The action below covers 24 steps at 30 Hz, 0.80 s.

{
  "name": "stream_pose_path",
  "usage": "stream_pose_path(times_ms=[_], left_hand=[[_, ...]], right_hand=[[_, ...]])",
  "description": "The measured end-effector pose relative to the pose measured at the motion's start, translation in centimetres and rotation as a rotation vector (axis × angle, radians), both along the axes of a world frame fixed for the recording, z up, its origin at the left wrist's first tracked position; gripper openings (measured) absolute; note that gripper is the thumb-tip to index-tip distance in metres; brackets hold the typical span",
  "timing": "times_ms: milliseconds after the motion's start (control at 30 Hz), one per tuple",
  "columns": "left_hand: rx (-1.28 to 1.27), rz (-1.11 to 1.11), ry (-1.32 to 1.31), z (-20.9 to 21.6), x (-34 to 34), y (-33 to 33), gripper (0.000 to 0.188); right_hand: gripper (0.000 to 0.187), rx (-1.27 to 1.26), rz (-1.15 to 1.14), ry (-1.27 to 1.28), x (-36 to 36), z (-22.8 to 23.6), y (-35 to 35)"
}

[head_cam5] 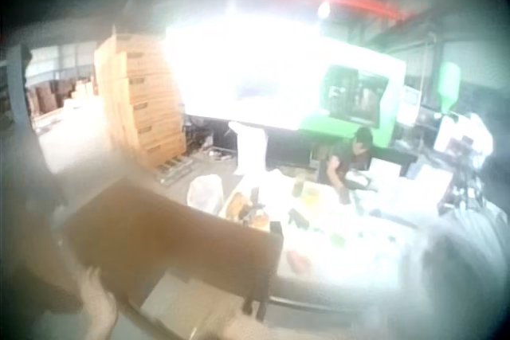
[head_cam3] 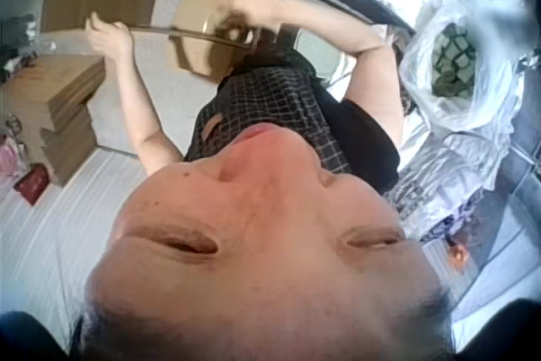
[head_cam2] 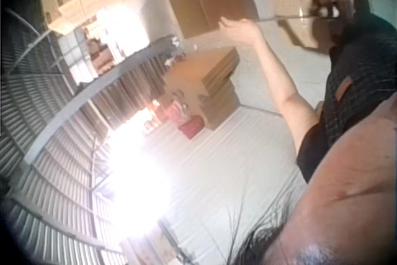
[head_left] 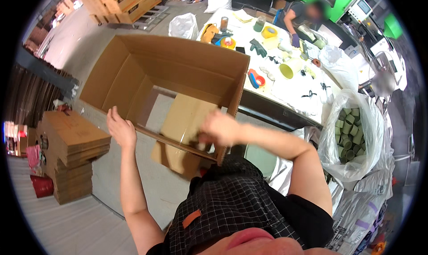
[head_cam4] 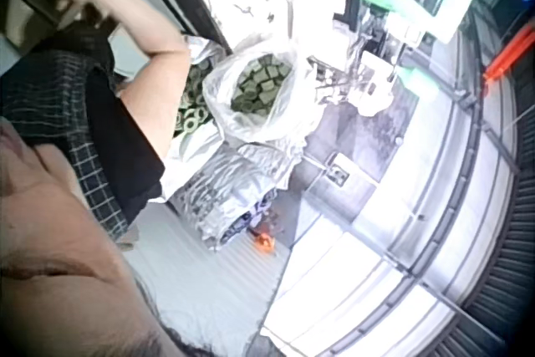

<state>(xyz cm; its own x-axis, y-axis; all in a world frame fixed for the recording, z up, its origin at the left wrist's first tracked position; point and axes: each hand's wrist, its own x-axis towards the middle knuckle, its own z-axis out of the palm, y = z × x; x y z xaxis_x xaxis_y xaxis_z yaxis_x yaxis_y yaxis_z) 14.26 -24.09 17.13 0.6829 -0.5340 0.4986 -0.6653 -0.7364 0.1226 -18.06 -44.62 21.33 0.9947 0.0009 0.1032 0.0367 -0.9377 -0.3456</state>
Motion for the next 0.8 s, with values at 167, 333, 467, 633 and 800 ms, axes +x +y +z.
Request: stream_pose_path(times_ms=[167,333,467,633,800], left_hand=[[0.169,-0.534,0.276,2.1,-0.8,0.4,0.025],[0.245,-0.774,0.182,6.0,-4.4,3.7,0.027],[0.312,-0.752,0.075,5.7,-4.5,3.8,0.033],[0.204,-0.856,0.094,5.6,-8.9,3.6,0.031],[0.191,-1.045,0.161,3.5,-17.0,3.6,0.019]], right_hand=[[0.025,-0.102,-0.311,-0.265,-6.5,-0.8,-0.5],[0.037,0.006,-0.651,-0.473,-9.6,-1.5,-1.1],[0.056,0.489,-1.056,-0.668,-8.4,-2.6,0.2],[0.052,0.559,-1.031,-0.779,-9.5,-2.8,-7.9],[0.050,0.159,-1.002,-0.413,-7.7,-3.0,-10.6]])
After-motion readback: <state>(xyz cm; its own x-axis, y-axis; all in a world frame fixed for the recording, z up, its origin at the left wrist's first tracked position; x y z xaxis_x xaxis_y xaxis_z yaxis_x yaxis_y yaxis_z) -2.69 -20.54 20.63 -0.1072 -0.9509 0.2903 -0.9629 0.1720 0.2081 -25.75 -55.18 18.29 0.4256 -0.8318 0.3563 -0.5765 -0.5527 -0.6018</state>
